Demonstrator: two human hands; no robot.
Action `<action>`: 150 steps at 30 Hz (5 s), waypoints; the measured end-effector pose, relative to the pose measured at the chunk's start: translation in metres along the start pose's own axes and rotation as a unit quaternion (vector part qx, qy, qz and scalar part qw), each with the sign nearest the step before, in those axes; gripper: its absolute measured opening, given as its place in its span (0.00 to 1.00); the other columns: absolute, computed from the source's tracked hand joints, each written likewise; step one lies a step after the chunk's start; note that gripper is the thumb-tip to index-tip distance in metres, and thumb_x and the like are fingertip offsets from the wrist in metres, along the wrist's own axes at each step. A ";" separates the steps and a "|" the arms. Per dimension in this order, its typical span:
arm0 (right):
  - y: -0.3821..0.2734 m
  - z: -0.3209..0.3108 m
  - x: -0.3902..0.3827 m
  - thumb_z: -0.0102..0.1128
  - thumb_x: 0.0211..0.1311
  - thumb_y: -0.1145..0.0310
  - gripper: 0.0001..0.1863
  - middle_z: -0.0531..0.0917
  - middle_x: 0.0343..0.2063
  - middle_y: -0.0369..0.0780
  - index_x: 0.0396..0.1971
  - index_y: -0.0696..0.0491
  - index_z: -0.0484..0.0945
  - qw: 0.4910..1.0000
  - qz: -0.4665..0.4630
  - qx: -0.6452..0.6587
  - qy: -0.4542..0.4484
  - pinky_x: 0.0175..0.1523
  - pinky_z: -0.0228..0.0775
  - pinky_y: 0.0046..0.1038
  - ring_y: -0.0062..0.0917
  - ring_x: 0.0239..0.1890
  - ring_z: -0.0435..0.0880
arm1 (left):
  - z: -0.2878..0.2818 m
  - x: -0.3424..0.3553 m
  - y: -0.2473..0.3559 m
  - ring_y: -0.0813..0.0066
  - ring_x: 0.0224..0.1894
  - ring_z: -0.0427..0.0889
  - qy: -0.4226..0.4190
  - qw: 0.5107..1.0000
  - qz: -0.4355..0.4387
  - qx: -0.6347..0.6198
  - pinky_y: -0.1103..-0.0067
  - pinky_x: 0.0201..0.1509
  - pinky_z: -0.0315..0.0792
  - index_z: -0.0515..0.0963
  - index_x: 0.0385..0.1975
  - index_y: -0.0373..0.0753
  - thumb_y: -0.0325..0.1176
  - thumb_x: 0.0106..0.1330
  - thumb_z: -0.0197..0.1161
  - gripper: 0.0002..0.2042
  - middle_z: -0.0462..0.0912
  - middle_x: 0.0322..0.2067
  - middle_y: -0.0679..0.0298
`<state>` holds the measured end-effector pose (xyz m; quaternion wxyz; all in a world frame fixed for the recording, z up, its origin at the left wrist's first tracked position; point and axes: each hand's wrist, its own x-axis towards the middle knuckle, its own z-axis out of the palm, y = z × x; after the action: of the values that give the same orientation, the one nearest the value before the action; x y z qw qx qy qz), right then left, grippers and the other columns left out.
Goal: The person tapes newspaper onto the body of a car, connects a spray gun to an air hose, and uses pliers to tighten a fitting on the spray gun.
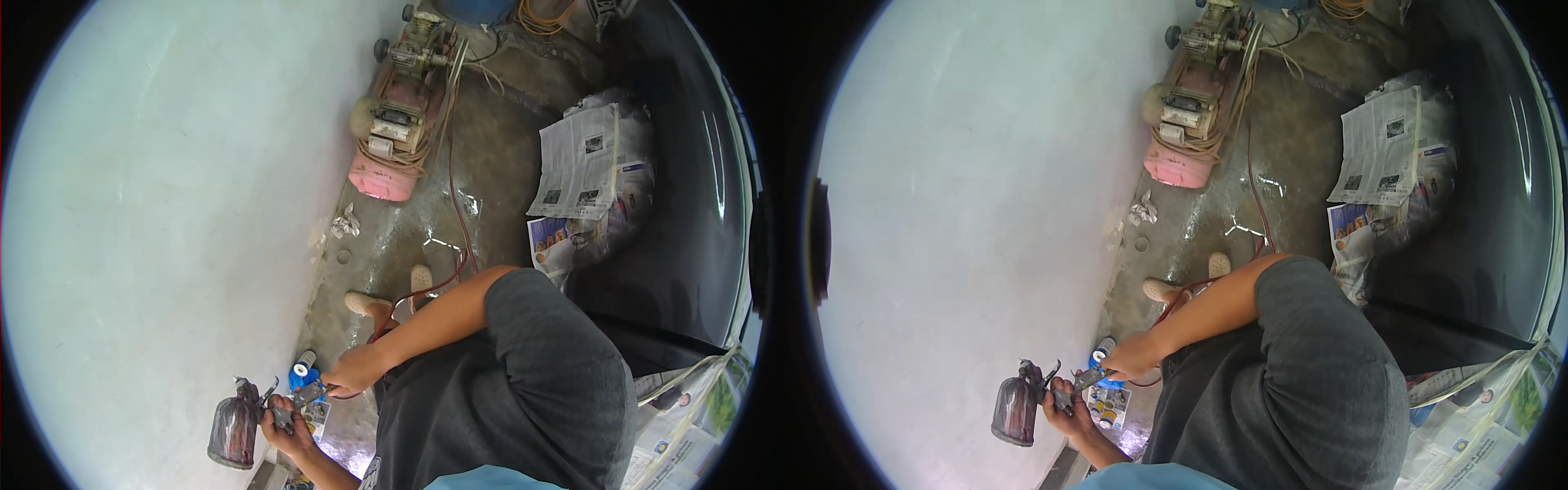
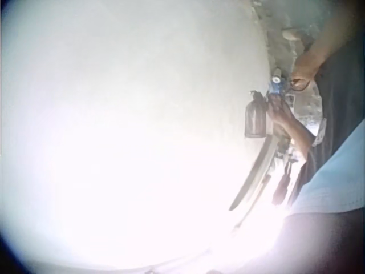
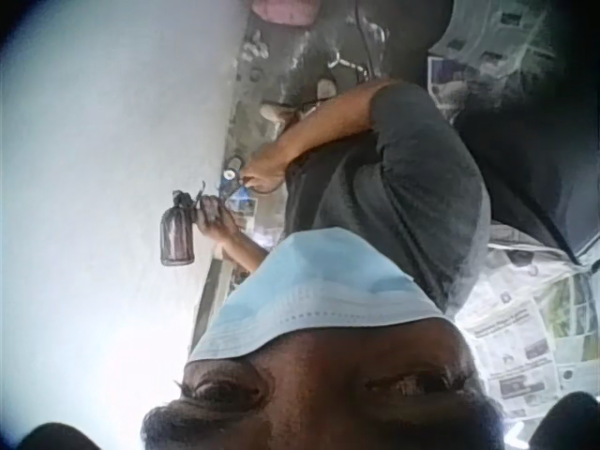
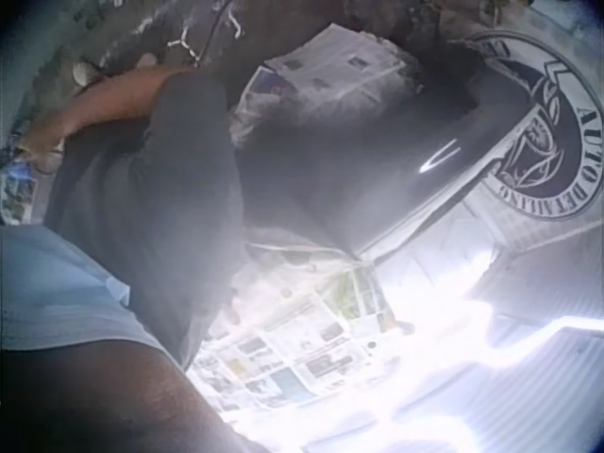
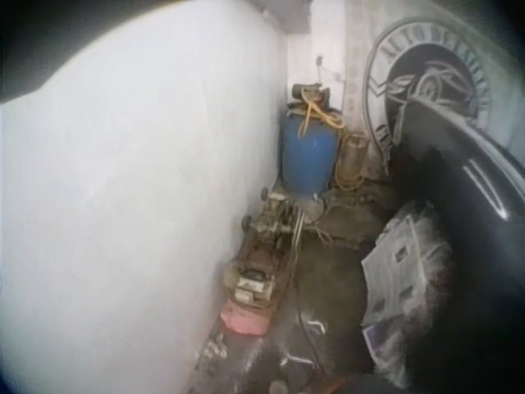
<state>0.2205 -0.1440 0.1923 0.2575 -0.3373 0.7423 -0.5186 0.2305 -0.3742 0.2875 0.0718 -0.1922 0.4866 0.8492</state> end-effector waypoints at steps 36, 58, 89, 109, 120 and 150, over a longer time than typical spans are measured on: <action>0.173 -0.055 -0.398 0.59 0.63 0.63 0.20 0.80 0.53 0.47 0.53 0.55 0.79 0.681 0.504 -0.063 0.527 0.61 0.70 0.41 0.44 0.56 0.79 | 0.160 0.258 -0.300 0.57 0.47 0.78 0.203 0.966 -0.137 0.081 0.42 0.57 0.72 0.50 0.68 0.37 0.49 0.73 0.49 0.31 0.68 0.45 0.56; 0.326 -0.285 -0.623 0.62 0.59 0.62 0.19 0.79 0.48 0.57 0.46 0.58 0.81 0.582 0.629 -0.006 0.515 0.59 0.71 0.45 0.54 0.52 0.79 | 0.226 0.267 -0.436 0.51 0.33 0.83 0.232 0.852 0.047 0.467 0.57 0.36 0.77 0.72 0.37 0.26 0.50 0.58 0.70 0.27 0.79 0.31 0.49; 0.897 -0.765 -0.916 0.58 0.65 0.49 0.26 0.81 0.43 0.58 0.37 0.62 0.79 0.554 0.583 0.043 0.592 0.54 0.70 0.45 0.53 0.50 0.79 | 0.677 0.211 -0.612 0.61 0.23 0.82 0.027 0.428 0.081 0.900 0.67 0.34 0.81 0.78 0.31 0.22 0.40 0.50 0.81 0.25 0.83 0.25 0.50; 1.158 -0.987 -0.927 0.53 0.70 0.62 0.28 0.66 0.68 0.49 0.69 0.45 0.65 0.602 0.607 -0.018 0.519 0.67 0.66 0.48 0.45 0.67 0.68 | 0.726 0.226 -0.743 0.64 0.25 0.83 0.064 0.319 -0.085 0.942 0.68 0.36 0.82 0.79 0.33 0.25 0.39 0.57 0.74 0.20 0.84 0.28 0.52; 1.218 -0.984 -0.918 0.43 0.74 0.66 0.24 0.61 0.72 0.44 0.67 0.40 0.69 0.611 0.607 -0.139 0.489 0.68 0.64 0.50 0.49 0.69 0.65 | 0.728 0.238 -0.764 0.65 0.27 0.84 0.074 0.326 -0.113 0.936 0.69 0.37 0.82 0.80 0.35 0.26 0.39 0.60 0.70 0.18 0.85 0.29 0.53; 0.827 -0.760 -0.926 0.65 0.62 0.62 0.14 0.84 0.35 0.46 0.39 0.57 0.82 0.424 0.490 -0.026 0.761 0.45 0.73 0.32 0.33 0.38 0.83 | 0.634 0.217 -0.594 0.70 0.31 0.85 0.113 0.491 -0.098 0.858 0.71 0.41 0.83 0.81 0.38 0.29 0.37 0.70 0.59 0.14 0.86 0.33 0.57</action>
<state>0.0632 1.2147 -0.3079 -0.2102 0.6089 0.6896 -0.3309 0.0522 0.4601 0.0135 0.2281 -0.1768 0.9570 -0.0295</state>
